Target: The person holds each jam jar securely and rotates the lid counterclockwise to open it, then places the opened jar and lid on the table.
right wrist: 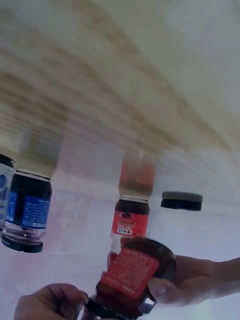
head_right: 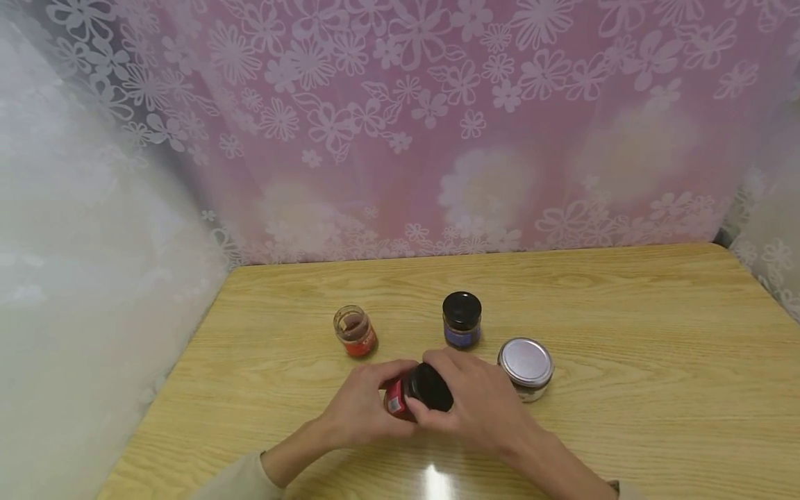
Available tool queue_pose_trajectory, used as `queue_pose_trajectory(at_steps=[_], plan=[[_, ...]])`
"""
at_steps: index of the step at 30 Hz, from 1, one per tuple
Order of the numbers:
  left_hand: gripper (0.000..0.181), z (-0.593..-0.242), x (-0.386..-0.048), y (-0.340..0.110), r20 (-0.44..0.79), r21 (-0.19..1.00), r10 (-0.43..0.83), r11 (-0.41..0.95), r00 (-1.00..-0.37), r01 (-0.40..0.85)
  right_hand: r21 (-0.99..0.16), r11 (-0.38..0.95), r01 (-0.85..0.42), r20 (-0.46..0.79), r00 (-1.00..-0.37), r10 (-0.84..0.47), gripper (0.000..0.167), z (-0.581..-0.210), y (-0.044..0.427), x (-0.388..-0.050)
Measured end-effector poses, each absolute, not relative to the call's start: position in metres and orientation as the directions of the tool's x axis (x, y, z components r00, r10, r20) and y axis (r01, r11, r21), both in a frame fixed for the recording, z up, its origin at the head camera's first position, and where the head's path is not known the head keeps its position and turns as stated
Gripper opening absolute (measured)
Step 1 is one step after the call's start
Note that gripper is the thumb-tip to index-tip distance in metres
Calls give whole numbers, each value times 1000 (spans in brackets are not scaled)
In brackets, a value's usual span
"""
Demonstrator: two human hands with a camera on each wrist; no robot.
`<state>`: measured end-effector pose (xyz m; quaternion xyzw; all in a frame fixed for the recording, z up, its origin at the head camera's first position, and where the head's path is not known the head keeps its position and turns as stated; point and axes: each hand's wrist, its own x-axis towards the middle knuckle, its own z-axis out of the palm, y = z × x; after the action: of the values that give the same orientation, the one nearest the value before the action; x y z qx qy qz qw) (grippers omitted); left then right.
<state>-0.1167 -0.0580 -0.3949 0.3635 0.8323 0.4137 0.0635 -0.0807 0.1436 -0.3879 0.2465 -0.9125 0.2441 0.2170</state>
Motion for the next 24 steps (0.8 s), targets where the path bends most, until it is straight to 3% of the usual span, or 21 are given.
queue_pose_trajectory(at_steps=[9,14,18,21,24], plan=[[52,-392,-112,-58,205,740,675,367,-708,564,-333,693,-639,576,-720,-387,41,-392,147,-79],[57,-392,-109,-59,201,764,683,339,-703,548,-284,635,-719,628,-639,-443,40,-389,150,-81],[58,-393,-106,-59,168,861,712,230,-681,454,-235,581,-779,638,-574,-513,40,-384,153,-82],[58,-392,-105,-59,167,905,724,156,-670,395,-229,570,-789,612,-572,-546,40,-378,155,-83],[59,-388,-105,-60,183,898,720,155,-669,413,-254,571,-781,581,-595,-555,40,-372,158,-83]])
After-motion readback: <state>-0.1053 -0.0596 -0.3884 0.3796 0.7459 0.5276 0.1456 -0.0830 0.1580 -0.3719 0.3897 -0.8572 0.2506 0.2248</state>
